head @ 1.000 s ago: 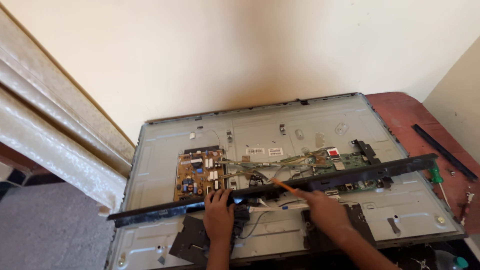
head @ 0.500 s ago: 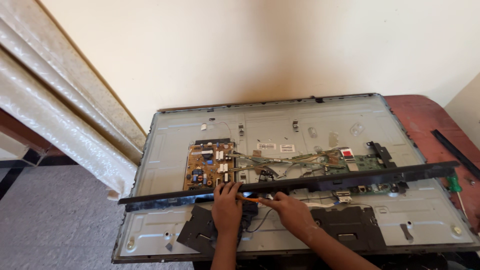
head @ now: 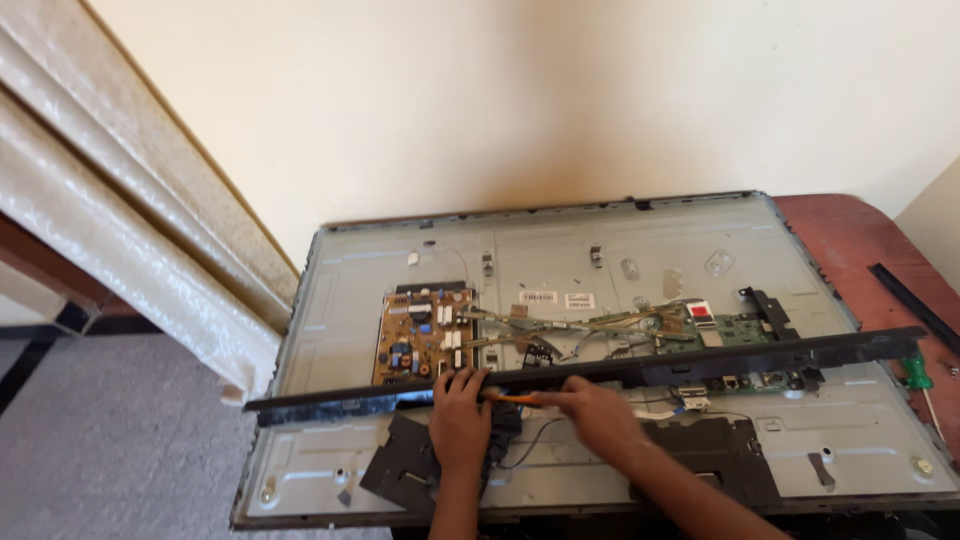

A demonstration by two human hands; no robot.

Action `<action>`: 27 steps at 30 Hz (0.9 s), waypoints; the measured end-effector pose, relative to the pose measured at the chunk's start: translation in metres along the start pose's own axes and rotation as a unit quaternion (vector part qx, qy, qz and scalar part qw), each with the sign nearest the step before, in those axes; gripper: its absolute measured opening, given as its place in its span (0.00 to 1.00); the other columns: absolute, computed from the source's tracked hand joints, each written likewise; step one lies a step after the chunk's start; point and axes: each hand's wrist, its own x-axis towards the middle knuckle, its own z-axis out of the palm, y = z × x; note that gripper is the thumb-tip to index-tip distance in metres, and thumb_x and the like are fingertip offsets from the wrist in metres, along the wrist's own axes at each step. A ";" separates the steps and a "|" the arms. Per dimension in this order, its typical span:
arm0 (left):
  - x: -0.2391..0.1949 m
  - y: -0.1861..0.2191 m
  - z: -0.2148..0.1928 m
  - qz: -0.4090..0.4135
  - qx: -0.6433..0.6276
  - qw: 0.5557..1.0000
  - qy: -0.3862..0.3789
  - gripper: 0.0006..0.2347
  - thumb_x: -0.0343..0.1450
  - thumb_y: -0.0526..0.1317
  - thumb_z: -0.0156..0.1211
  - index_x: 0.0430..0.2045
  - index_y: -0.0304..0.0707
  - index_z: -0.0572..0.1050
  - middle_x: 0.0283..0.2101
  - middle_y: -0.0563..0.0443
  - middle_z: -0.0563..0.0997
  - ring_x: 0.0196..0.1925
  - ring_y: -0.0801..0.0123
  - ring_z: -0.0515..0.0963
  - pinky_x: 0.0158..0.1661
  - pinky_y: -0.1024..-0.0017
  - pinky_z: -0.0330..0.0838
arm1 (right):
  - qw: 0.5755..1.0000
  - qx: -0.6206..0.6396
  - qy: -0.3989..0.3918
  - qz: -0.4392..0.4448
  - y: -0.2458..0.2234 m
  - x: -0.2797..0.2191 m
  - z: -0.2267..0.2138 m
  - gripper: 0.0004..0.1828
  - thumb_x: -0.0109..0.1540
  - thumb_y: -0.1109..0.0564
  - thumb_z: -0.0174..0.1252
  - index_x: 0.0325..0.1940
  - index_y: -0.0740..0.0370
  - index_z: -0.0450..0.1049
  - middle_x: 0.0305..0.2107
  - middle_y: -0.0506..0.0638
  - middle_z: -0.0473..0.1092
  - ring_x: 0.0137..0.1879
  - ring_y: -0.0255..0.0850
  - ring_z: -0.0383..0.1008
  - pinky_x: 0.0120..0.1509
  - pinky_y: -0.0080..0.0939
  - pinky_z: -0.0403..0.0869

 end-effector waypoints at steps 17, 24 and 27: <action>-0.001 -0.001 0.000 0.004 -0.011 1.000 0.003 0.21 0.63 0.36 0.71 0.51 0.54 0.79 0.57 0.59 0.78 0.66 0.55 0.68 0.56 0.58 0.74 | 0.998 -0.020 -0.017 0.053 0.035 -0.027 -0.008 0.25 0.64 0.55 0.51 0.60 0.25 0.77 0.36 0.45 0.71 0.41 0.44 0.77 0.45 0.47 0.76; -0.001 0.001 -0.003 -0.004 0.004 1.000 -0.008 0.24 0.61 0.31 0.67 0.52 0.55 0.78 0.58 0.60 0.77 0.67 0.58 0.68 0.55 0.60 0.74 | 1.000 0.005 0.005 -0.013 0.003 -0.012 0.011 0.25 0.64 0.59 0.51 0.60 0.30 0.77 0.37 0.48 0.71 0.43 0.47 0.77 0.45 0.49 0.76; 0.000 -0.001 -0.001 -0.002 -0.008 1.000 -0.003 0.22 0.62 0.33 0.69 0.51 0.55 0.78 0.58 0.60 0.78 0.66 0.57 0.69 0.56 0.59 0.74 | 1.000 -0.008 -0.019 0.013 0.019 -0.020 0.001 0.26 0.64 0.59 0.52 0.60 0.28 0.76 0.38 0.46 0.72 0.43 0.45 0.78 0.47 0.47 0.76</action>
